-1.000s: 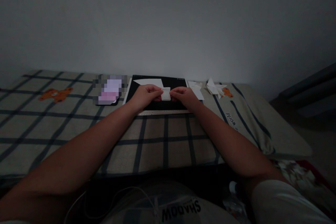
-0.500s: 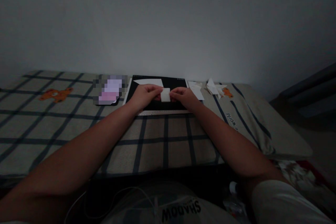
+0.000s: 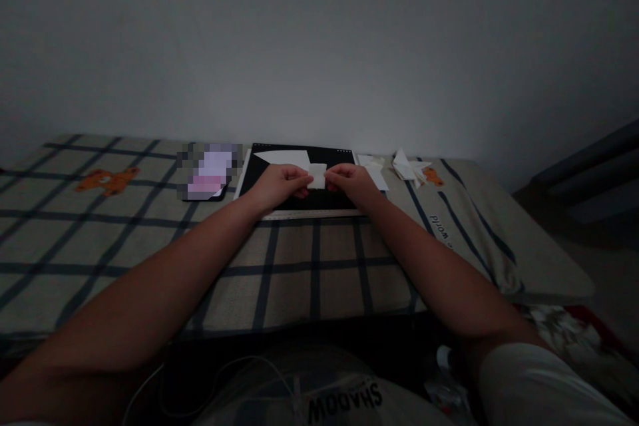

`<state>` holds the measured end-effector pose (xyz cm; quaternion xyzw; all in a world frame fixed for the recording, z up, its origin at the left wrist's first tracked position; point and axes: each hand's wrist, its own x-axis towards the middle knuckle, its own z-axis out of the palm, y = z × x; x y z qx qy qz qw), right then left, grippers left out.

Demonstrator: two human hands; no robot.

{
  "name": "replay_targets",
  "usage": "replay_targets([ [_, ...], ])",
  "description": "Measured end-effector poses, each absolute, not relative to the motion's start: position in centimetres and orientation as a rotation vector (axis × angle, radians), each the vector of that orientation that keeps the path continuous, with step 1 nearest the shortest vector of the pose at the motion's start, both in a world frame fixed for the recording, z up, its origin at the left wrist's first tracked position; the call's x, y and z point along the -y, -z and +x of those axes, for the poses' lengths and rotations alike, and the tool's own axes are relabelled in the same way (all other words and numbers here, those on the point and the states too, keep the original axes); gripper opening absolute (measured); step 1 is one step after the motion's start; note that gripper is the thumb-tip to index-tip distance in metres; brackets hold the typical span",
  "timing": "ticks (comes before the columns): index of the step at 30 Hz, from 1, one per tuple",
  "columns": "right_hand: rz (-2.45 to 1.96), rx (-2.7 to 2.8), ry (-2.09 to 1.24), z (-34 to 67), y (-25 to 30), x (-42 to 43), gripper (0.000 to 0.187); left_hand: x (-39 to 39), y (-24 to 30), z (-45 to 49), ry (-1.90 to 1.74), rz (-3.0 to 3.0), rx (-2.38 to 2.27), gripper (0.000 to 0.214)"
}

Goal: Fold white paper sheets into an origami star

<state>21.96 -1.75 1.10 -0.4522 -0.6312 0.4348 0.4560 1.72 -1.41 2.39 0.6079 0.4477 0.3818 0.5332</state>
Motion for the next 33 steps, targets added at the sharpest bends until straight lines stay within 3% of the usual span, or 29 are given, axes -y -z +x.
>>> replay_targets([
  [21,-1.118,1.596,-1.041,22.02,-1.36,2.02,0.023,1.61,-2.21,1.87,-0.989,1.325,-0.993,0.024],
  [33,-1.003,1.528,-1.216,21.70,-0.95,1.83,0.026,1.34,-1.88,1.69,-1.051,1.409,-0.962,0.029],
])
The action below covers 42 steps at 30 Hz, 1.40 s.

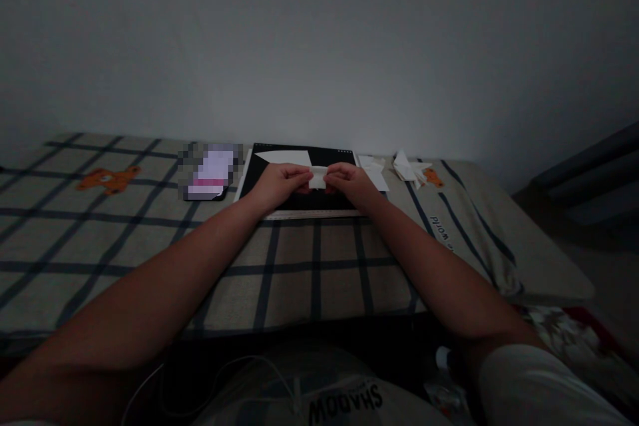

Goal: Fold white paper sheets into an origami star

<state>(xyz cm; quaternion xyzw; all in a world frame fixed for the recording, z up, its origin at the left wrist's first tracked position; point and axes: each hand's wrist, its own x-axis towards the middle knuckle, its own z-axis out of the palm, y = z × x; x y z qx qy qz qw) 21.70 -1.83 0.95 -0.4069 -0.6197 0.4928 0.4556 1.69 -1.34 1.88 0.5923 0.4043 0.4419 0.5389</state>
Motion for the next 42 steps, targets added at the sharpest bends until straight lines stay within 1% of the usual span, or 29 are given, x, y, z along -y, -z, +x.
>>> replay_targets([
  [5,-1.007,1.482,-1.165,21.80,-0.72,1.66,0.026,1.40,-1.94,1.86,-0.952,1.349,-0.921,0.033],
  [10,-0.934,1.498,-1.181,21.72,-0.52,1.50,0.031,1.41,-1.95,1.82,-0.996,1.252,-0.958,0.015],
  [12,-0.924,1.547,-1.156,21.72,-0.59,1.53,0.030,1.39,-1.93,1.76,-0.981,1.238,-0.956,0.013],
  [16,-0.916,1.604,-1.098,21.77,-0.79,1.65,0.029,1.52,-2.08,1.80,-0.953,1.238,-0.949,0.017],
  [20,-0.928,1.655,-1.006,21.81,-0.81,1.79,0.023,1.68,-2.42,1.95,-0.956,1.165,-0.928,0.019],
  [23,-0.958,1.688,-0.932,21.83,-0.82,2.00,0.015,1.62,-2.48,1.94,-0.904,1.128,-0.907,0.025],
  [26,-0.973,1.703,-0.873,21.83,-1.00,2.25,0.012,1.46,-2.25,1.85,-0.859,1.176,-0.937,0.024],
  [30,-0.982,1.674,-0.871,21.76,-1.24,2.29,0.015,1.27,-1.88,1.74,-0.842,1.213,-0.940,0.025],
  [34,-0.998,1.574,-0.994,21.74,-1.14,1.92,0.031,1.19,-1.84,1.81,-0.973,1.183,-0.957,0.026],
  [36,-1.000,1.562,-1.065,21.76,-1.07,1.80,0.035,1.21,-1.90,1.89,-1.040,1.172,-0.958,0.027],
  [42,-1.018,1.595,-1.096,21.77,-1.15,2.05,0.029,1.44,-1.93,2.00,-1.052,1.228,-0.949,0.034],
])
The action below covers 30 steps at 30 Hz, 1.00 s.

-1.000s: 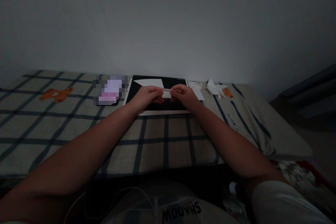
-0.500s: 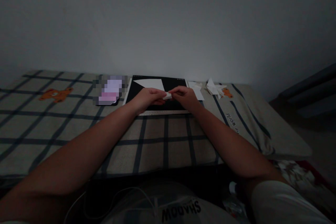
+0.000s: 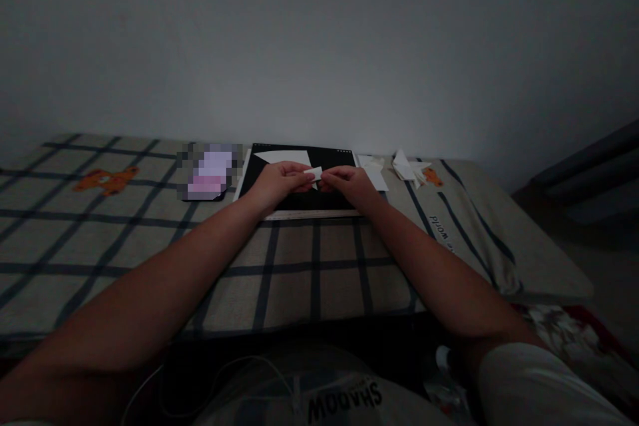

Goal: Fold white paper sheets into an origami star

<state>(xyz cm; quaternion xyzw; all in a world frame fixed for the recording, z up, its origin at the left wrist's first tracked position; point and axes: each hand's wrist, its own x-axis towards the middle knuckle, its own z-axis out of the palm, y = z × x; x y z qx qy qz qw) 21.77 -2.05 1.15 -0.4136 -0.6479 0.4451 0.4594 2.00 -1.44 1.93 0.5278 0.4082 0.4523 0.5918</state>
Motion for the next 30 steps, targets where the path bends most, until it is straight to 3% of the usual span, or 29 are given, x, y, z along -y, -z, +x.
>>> replay_targets([
  [21,-1.067,1.600,-1.099,21.80,-1.31,2.11,0.026,1.61,-2.19,1.85,-0.929,1.314,-0.991,0.021],
  [30,-1.067,1.633,-1.123,21.80,-1.32,2.19,0.027,1.52,-2.23,1.56,-0.984,1.429,-1.059,0.028],
])
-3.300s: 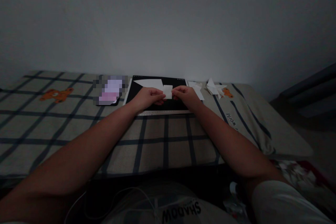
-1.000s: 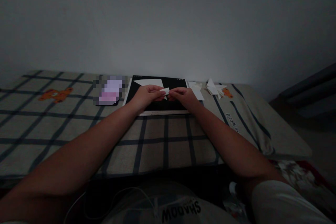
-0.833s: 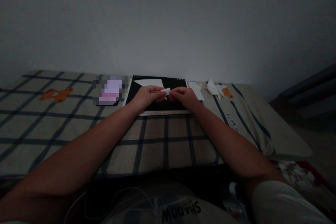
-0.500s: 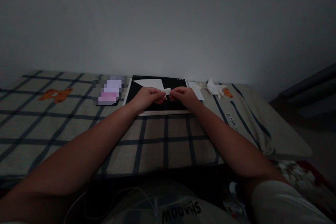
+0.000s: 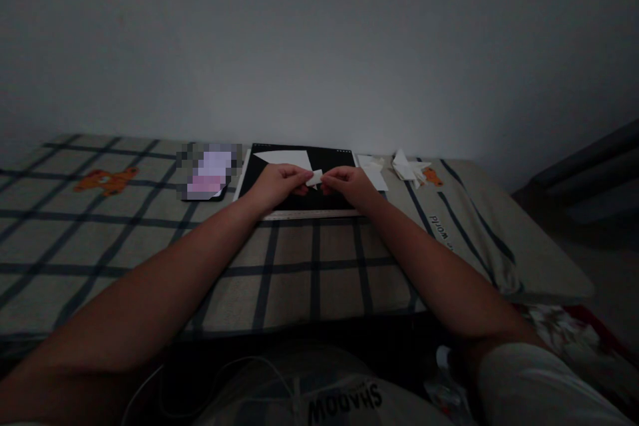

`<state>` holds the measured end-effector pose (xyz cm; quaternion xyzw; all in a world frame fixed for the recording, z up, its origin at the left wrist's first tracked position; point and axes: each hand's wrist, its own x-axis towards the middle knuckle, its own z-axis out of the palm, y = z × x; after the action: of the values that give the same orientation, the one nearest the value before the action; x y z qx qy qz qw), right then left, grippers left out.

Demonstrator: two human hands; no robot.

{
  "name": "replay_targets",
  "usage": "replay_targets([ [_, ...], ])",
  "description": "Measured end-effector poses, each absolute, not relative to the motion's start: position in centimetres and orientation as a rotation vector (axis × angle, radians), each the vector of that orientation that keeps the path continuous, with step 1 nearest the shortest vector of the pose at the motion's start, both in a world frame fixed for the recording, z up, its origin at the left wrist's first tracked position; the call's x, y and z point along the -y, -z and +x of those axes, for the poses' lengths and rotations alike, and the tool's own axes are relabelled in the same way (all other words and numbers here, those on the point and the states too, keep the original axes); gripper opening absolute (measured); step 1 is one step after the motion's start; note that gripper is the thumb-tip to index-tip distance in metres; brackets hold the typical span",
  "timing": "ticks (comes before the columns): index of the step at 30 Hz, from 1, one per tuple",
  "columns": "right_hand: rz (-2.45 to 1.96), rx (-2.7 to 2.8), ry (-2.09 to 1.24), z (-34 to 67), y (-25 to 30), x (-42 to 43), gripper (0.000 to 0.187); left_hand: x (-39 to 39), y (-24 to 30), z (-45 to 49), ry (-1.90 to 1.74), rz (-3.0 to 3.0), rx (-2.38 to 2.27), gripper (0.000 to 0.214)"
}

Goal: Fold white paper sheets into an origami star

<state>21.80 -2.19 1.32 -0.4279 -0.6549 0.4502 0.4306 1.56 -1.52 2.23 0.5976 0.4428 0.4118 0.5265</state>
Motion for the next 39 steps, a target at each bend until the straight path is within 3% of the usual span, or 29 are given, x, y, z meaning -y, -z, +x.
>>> replay_targets([
  [12,-1.090,1.552,-1.124,21.86,-1.55,2.17,0.024,1.67,-2.60,1.64,-0.969,1.241,-0.894,0.024],
  [21,-1.047,1.541,-1.171,22.12,-1.16,1.94,0.026,1.98,-2.68,1.47,-1.039,1.525,-0.993,0.034],
  [29,-1.075,1.653,-1.077,22.12,-1.63,2.13,0.025,1.95,-2.88,1.23,-1.076,1.728,-1.143,0.019],
  [39,-1.042,1.648,-1.015,22.01,-1.85,2.24,0.026,2.07,-2.72,2.10,-1.126,1.336,-1.013,0.010],
])
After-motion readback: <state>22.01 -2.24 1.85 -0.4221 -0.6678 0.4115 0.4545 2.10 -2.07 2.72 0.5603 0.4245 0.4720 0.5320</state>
